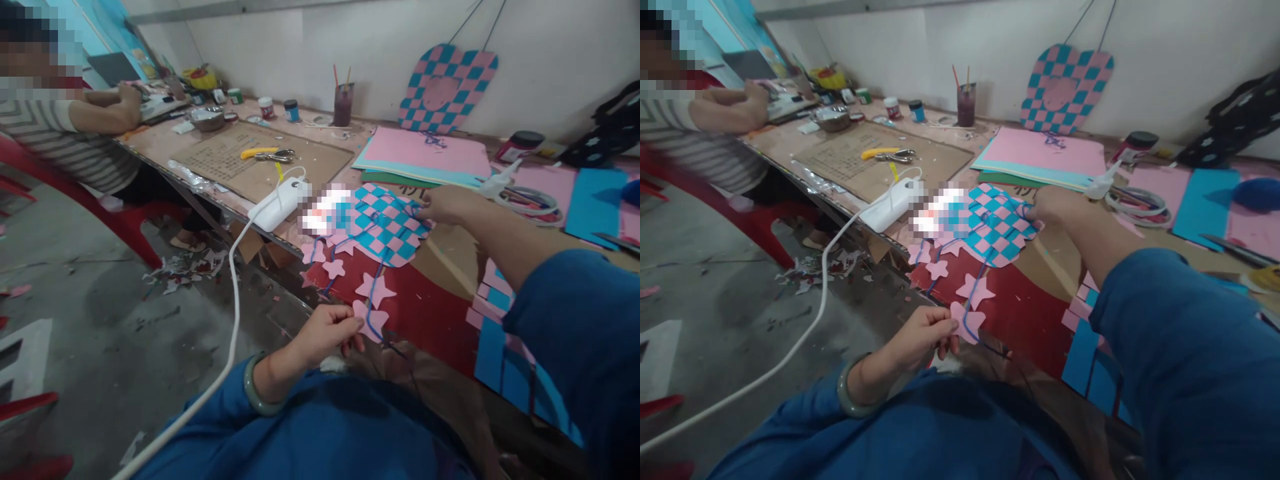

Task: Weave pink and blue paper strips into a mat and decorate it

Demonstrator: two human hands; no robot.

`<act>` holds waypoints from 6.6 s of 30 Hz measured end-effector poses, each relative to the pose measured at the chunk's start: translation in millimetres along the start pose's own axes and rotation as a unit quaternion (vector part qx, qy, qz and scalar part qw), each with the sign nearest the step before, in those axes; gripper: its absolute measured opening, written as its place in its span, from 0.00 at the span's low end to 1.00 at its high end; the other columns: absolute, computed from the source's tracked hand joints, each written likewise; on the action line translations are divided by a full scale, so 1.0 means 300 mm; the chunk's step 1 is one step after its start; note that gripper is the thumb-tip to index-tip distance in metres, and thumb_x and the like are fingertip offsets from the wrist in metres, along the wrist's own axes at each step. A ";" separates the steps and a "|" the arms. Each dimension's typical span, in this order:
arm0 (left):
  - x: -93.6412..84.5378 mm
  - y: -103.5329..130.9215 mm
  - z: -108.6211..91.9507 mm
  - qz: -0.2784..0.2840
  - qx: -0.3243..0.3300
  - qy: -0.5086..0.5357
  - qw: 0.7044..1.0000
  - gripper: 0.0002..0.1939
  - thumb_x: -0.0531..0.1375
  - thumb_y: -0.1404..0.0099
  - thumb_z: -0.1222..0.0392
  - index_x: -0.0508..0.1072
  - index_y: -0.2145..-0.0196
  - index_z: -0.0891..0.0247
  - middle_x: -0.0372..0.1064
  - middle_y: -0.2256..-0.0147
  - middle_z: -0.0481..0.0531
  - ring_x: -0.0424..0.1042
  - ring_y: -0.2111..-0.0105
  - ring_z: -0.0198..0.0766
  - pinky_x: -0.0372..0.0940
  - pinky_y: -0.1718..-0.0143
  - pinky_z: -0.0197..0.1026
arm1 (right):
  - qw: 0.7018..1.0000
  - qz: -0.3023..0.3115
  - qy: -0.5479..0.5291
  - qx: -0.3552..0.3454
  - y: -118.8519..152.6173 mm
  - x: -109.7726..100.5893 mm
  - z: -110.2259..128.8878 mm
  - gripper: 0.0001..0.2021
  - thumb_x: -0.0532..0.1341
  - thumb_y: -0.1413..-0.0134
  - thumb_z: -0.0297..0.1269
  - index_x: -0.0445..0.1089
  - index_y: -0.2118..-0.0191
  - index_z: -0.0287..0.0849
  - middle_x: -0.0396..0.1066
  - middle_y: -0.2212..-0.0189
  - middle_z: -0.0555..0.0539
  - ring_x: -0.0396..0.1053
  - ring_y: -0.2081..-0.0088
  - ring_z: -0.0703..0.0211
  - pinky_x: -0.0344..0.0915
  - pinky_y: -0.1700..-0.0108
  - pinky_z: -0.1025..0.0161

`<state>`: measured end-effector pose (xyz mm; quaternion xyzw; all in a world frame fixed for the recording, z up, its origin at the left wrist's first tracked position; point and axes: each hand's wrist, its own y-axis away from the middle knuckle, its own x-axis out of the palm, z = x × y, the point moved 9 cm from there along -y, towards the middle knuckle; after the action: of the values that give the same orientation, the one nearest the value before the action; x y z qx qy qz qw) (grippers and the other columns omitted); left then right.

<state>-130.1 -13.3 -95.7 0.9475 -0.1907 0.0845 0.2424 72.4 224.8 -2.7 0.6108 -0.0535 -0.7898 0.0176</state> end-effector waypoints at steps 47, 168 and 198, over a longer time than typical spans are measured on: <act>0.073 0.028 -0.039 0.044 0.012 -0.009 0.999 0.19 0.65 0.48 0.48 0.73 0.69 0.69 0.69 0.78 0.48 0.64 0.81 0.27 0.61 0.76 0.32 | 0.991 -0.074 0.045 -0.104 0.332 -0.216 0.073 0.14 0.62 0.45 0.39 0.74 0.55 0.39 0.75 0.62 0.44 0.69 0.61 0.55 0.59 0.63 0.59; 0.173 0.036 -0.002 0.015 0.139 0.133 0.981 0.18 0.66 0.45 0.52 0.61 0.76 0.65 0.76 0.72 0.51 0.74 0.74 0.32 0.61 0.74 0.31 | 0.891 -0.105 -0.439 -0.049 1.029 0.345 -0.045 0.10 0.57 0.41 0.42 0.70 0.68 0.42 0.73 0.74 0.48 0.71 0.74 0.62 0.66 0.72 0.68; 0.178 0.125 -0.134 0.113 0.113 0.075 0.984 0.15 0.66 0.44 0.54 0.64 0.73 0.65 0.70 0.82 0.46 0.66 0.84 0.27 0.60 0.84 0.27 | 0.640 0.119 -0.752 0.105 0.912 0.414 0.165 0.20 0.66 0.58 0.53 0.64 0.75 0.40 0.66 0.84 0.52 0.62 0.83 0.67 0.59 0.80 0.70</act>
<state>-99.2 -40.9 -31.4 0.9322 -0.2665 0.2034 0.1364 -17.1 -55.5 -81.0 -0.2075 -0.2026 -0.9570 0.0010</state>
